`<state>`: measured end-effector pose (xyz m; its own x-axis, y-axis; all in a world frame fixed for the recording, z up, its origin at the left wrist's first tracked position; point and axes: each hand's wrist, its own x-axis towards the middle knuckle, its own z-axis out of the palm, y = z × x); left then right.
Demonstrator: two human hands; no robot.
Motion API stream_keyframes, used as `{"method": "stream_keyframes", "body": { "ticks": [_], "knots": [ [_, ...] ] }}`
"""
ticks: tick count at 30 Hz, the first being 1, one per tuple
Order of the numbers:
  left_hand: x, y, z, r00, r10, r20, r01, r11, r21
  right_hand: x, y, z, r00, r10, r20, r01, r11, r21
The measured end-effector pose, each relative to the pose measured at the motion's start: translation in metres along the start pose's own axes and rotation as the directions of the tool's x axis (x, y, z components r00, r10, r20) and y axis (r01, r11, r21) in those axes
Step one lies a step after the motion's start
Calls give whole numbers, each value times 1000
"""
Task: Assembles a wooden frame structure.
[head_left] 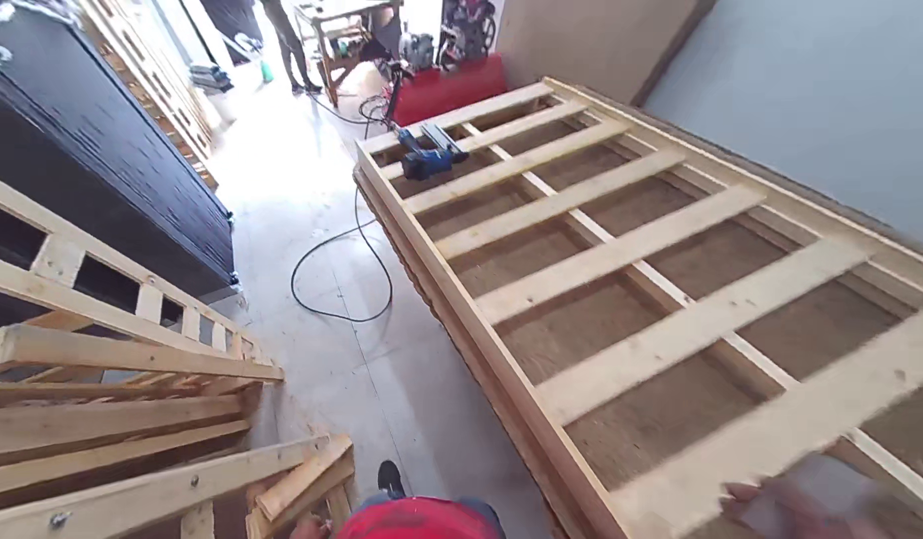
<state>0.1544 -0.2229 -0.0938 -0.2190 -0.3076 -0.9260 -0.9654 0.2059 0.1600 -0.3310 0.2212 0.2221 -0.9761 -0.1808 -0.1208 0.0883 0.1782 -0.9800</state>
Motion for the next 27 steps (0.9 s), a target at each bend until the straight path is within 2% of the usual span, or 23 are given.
{"method": "stream_keyframes", "body": {
  "ticks": [3, 6, 8, 11, 13, 16, 18, 21, 25, 27],
  "knots": [
    [29, 28, -77, 997, 25, -78, -42, 975, -218, 46, -16, 148, 962, 165, 216, -127, 976, -178],
    [69, 56, -149, 992, 53, -113, -84, 952, -294, 89, -23, 271, 858, 245, 451, -143, 958, -249],
    [96, 70, -194, 987, 55, -154, -105, 936, -337, 130, -22, 340, 795, 243, 555, -90, 953, -288],
    [131, 81, -247, 990, 2, -144, -65, 898, -435, 204, -21, 427, 754, 151, 639, 93, 939, -332],
    [139, 79, -274, 992, -81, -100, 25, 884, -468, 251, -32, 482, 751, 93, 654, 145, 943, -300],
    [128, 88, -329, 975, -221, -20, 182, 845, -503, 317, -66, 568, 813, 43, 580, 101, 972, -214],
    [125, 98, -372, 960, -281, -16, 221, 790, -572, 361, -92, 624, 840, 67, 539, 46, 980, -194],
    [132, 126, -441, 944, -328, -31, 236, 742, -628, 417, -121, 693, 830, 66, 553, -17, 995, -93],
    [172, 166, -546, 949, -307, -74, 210, 788, -579, 480, -136, 775, 853, 68, 518, -152, 981, 121],
    [199, 186, -613, 966, -248, -77, 192, 883, -428, 508, -134, 810, 908, 52, 415, -145, 970, 196]
  ]
}}
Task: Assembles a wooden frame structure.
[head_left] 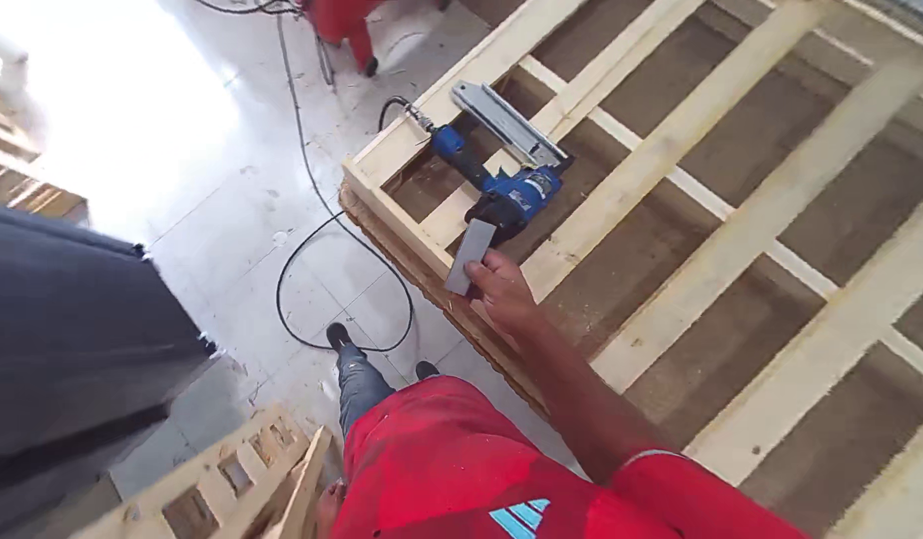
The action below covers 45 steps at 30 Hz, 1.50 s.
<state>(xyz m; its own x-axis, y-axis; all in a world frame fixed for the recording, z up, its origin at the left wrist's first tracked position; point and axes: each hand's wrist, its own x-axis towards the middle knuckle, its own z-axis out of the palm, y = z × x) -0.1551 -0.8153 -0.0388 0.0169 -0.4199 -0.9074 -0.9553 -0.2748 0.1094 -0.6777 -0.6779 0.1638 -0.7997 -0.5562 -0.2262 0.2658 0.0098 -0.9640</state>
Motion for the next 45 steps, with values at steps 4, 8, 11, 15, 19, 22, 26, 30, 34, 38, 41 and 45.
{"method": "stream_keyframes", "body": {
  "ticks": [4, 8, 11, 15, 19, 22, 26, 30, 34, 38, 41, 45],
  "knots": [
    [98, 98, -121, 987, 160, -2, -157, 974, 163, 68, 8, 26, 951, -76, -300, 74, 997, -20],
    [164, 287, -287, 893, 450, -25, -390, 799, 457, 117, 11, 58, 767, -35, -641, 86, 995, 49],
    [174, 473, -371, 734, 677, 51, -541, 539, 646, 143, 1, 79, 626, 25, -780, 126, 983, 132],
    [113, 714, -384, 481, 857, 185, -610, 176, 773, 157, -3, 98, 536, 51, -843, 147, 977, 152],
    [35, 861, -288, 199, 862, 466, -749, -173, 640, 173, -1, 106, 382, 62, -922, 200, 969, 147],
    [3, 907, -199, 21, 701, 713, -825, -390, 408, 195, 8, 105, 287, 52, -957, 252, 959, 127],
    [-34, 930, -106, -199, 428, 882, -779, -615, 123, 233, 14, 95, 170, 67, -983, 284, 952, 114],
    [-93, 950, -22, -246, 139, 959, -647, -760, -56, 272, 1, 81, 73, 40, -997, 345, 936, 63],
    [-138, 943, 91, -245, -98, 965, -493, -844, -211, 311, -6, 51, -51, 64, -997, 338, 940, 43],
    [-139, 933, 192, -265, -441, 858, -207, -843, -497, 337, 6, 31, -214, 103, -971, 156, 985, 71],
    [-128, 938, 227, -256, -571, 780, -99, -787, -609, 347, 8, 28, -308, 152, -939, 109, 986, 124],
    [-123, 968, 214, -190, -633, 750, -46, -758, -651, 360, 0, 24, -432, 251, -866, 58, 966, 251]
  ]
}}
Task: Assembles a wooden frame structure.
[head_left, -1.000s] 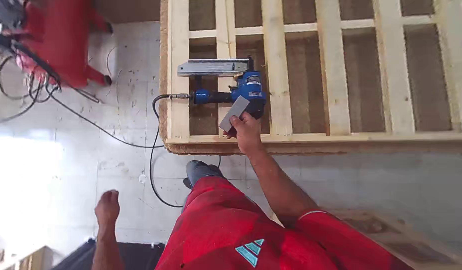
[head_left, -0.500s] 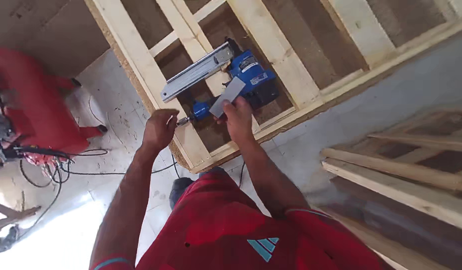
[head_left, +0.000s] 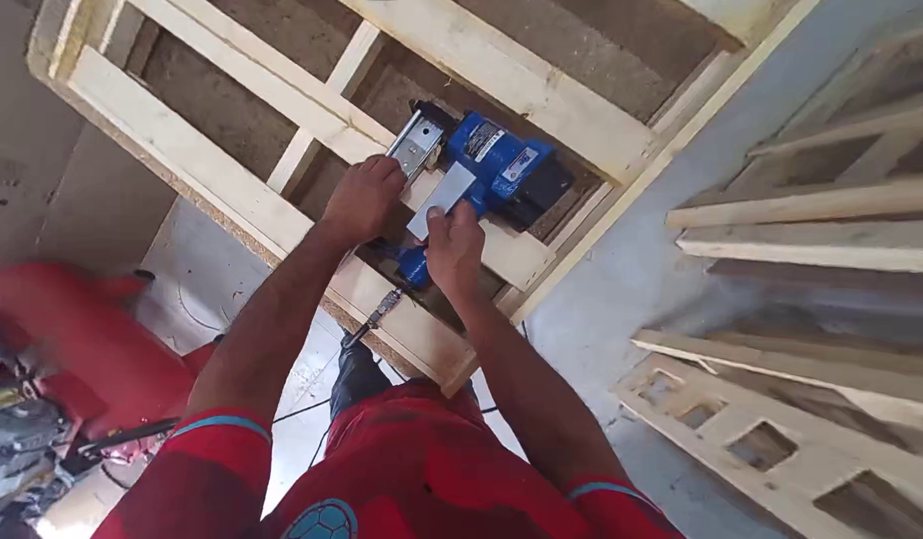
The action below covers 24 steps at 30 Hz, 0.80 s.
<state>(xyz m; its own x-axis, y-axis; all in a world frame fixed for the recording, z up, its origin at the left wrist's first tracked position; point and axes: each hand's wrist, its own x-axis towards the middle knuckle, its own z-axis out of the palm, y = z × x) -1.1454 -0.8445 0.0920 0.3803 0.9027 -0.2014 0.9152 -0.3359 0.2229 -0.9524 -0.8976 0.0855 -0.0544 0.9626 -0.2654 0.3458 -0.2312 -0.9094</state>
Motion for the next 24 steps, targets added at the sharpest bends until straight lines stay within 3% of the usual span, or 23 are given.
{"method": "stream_keyframes", "body": {
  "ticks": [5, 8, 10, 13, 16, 22, 24],
  "knots": [
    [-119, -43, 14, 972, 157, 177, -140, 985, -103, -8, -10, 23, 978, 19, -209, -46, 991, -124],
    [-154, -70, 29, 948, 312, 69, -301, 944, -132, -8, -18, 35, 950, 30, -310, -103, 970, -222],
    [-153, -77, 33, 932, 360, -23, -360, 923, -135, -5, -31, 46, 928, 123, -352, -229, 933, -279],
    [-141, -81, 31, 915, 403, -16, -400, 903, -159, -14, -60, 67, 910, 237, -341, -352, 877, -328],
    [-148, -83, 38, 901, 431, -51, -433, 883, -181, -18, -62, 100, 886, 365, -287, -442, 850, -286],
    [-150, -85, 44, 877, 471, -102, -481, 862, -159, -7, -46, 123, 850, 470, -238, -519, 826, -221],
    [-149, -86, 43, 869, 484, -105, -495, 855, -154, -6, -49, 123, 847, 475, -236, -528, 802, -279]
  ]
}}
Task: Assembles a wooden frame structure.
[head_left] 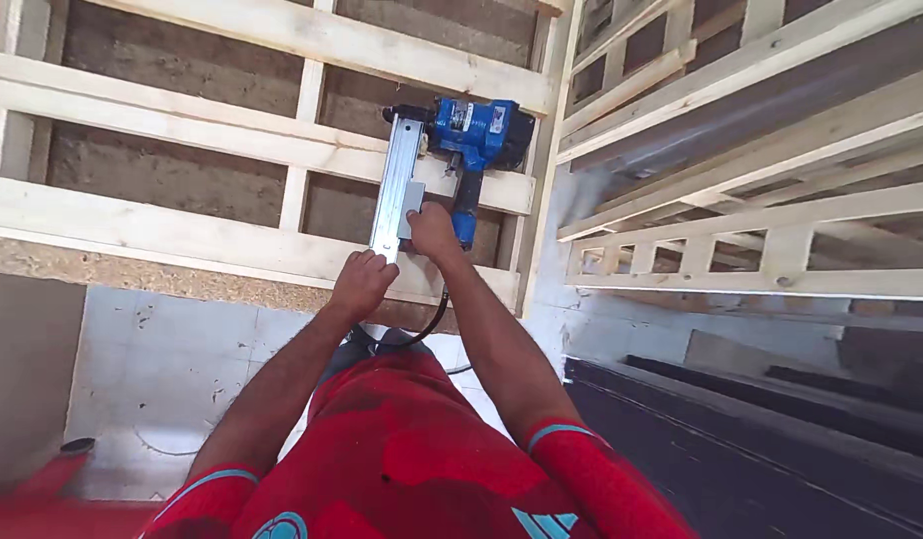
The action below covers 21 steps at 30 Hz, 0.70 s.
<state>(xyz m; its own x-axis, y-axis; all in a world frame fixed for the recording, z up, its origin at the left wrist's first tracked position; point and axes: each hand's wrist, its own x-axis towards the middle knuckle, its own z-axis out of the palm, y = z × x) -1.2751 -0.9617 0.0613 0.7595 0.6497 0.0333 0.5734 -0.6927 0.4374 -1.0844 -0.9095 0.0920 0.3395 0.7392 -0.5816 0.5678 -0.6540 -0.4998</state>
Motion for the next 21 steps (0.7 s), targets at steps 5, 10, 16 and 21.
{"method": "stream_keyframes", "body": {
  "ticks": [5, 10, 16, 21],
  "knots": [
    [0, -2, -2, 1000, 23, 16, -23, 1000, 16, -14, -30, 2, 993, -105, 62, 122, 865, -487],
    [4, 0, -5, 1000, 4, -21, -2, 998, 69, -16, -29, -27, 959, -263, 110, 284, 842, -458],
    [18, 2, -19, 988, -46, 144, 37, 998, 59, 8, 39, -75, 915, -32, -402, 44, 999, 20],
    [18, -4, -20, 997, 13, 75, -14, 1000, 18, 7, 33, -64, 907, -107, -408, 56, 989, -135]
  ]
}}
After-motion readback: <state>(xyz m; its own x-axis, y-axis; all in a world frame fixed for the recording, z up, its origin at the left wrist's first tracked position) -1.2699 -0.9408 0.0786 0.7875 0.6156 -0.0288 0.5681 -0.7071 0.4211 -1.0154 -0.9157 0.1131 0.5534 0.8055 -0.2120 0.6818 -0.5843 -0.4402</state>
